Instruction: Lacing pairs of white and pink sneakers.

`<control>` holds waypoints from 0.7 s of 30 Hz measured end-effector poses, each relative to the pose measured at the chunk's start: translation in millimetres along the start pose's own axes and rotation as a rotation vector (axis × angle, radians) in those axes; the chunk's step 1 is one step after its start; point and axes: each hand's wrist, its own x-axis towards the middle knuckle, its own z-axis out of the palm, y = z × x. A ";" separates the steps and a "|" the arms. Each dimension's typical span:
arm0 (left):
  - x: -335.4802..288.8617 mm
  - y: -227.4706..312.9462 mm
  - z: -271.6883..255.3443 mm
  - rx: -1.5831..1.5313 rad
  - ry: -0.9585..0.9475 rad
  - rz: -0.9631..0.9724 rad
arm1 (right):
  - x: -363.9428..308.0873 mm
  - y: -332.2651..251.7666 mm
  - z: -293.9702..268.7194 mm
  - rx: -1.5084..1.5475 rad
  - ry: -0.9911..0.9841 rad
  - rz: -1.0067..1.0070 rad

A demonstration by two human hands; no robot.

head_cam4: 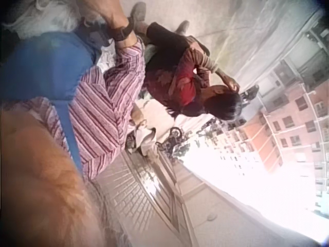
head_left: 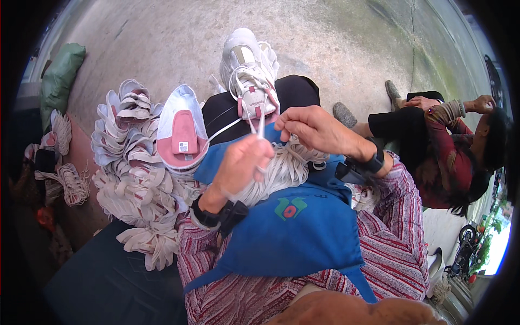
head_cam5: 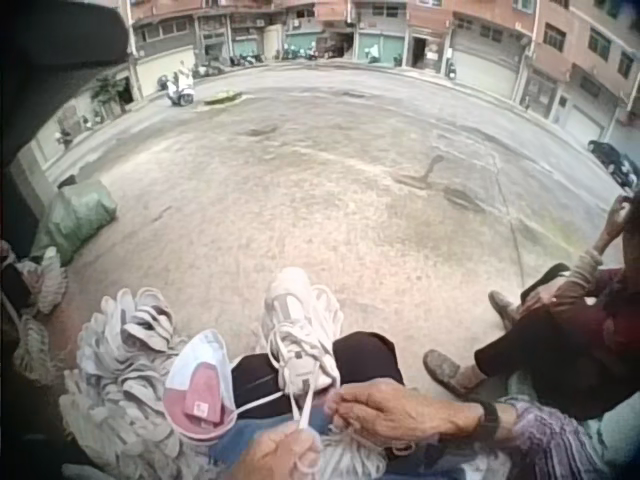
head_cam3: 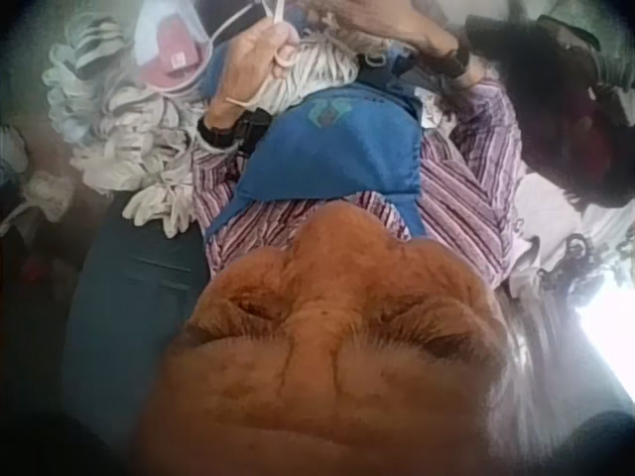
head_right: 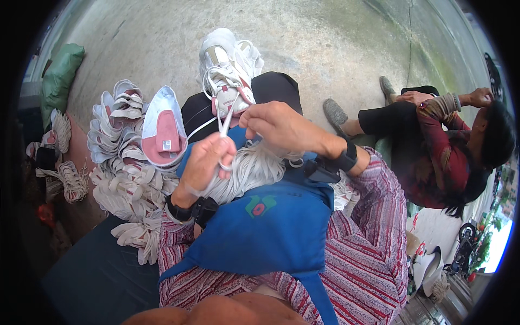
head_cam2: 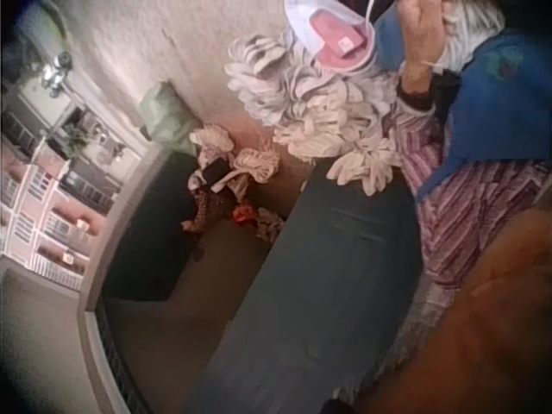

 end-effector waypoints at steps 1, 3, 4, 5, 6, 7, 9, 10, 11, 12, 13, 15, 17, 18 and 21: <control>-1.2 2.8 9.6 -0.005 0.003 0.000 | 1.1 0.4 4.3 -0.002 -0.005 0.002; 2.0 4.4 31.8 0.120 -0.146 0.095 | 11.6 4.3 19.5 0.311 -0.032 0.076; 4.7 4.3 36.7 0.111 -0.146 0.094 | 20.7 12.3 28.3 0.543 -0.015 0.158; 8.0 5.6 39.9 0.225 -0.188 0.116 | 23.5 9.9 29.1 0.635 -0.047 0.163; 10.1 7.5 40.8 0.339 -0.229 0.136 | 25.8 8.7 28.6 0.729 -0.078 0.171; 8.0 12.3 35.2 0.321 -0.242 0.140 | 27.7 16.5 22.7 0.793 -0.164 0.148; 1.1 22.6 6.6 0.348 -0.298 -0.040 | 23.9 12.0 10.0 0.638 -0.190 0.114; 0.0 20.9 -6.9 0.321 -0.173 0.047 | 27.1 22.4 2.2 0.367 -0.152 -0.051; -3.1 17.5 -23.1 0.296 -0.040 0.129 | 24.1 17.9 -9.6 0.346 -0.145 0.025; -3.8 8.7 -51.4 0.430 0.049 0.389 | 22.8 7.4 -18.2 0.320 -0.154 0.091; -2.3 14.2 -65.7 0.399 0.160 0.517 | 27.7 9.3 -24.4 0.283 -0.061 0.063; -1.9 16.6 -111.0 -0.022 0.269 0.256 | 42.4 12.8 -32.7 0.172 0.166 0.027; 7.8 34.0 -120.5 -0.187 0.344 0.188 | 57.8 42.1 -50.3 0.115 0.261 0.080; 17.7 36.7 -121.9 -0.197 0.340 0.179 | 60.1 51.4 -56.1 0.101 0.279 0.094; 38.5 40.6 -118.5 -0.346 0.240 0.255 | 66.5 81.3 -52.8 -0.214 0.417 -0.168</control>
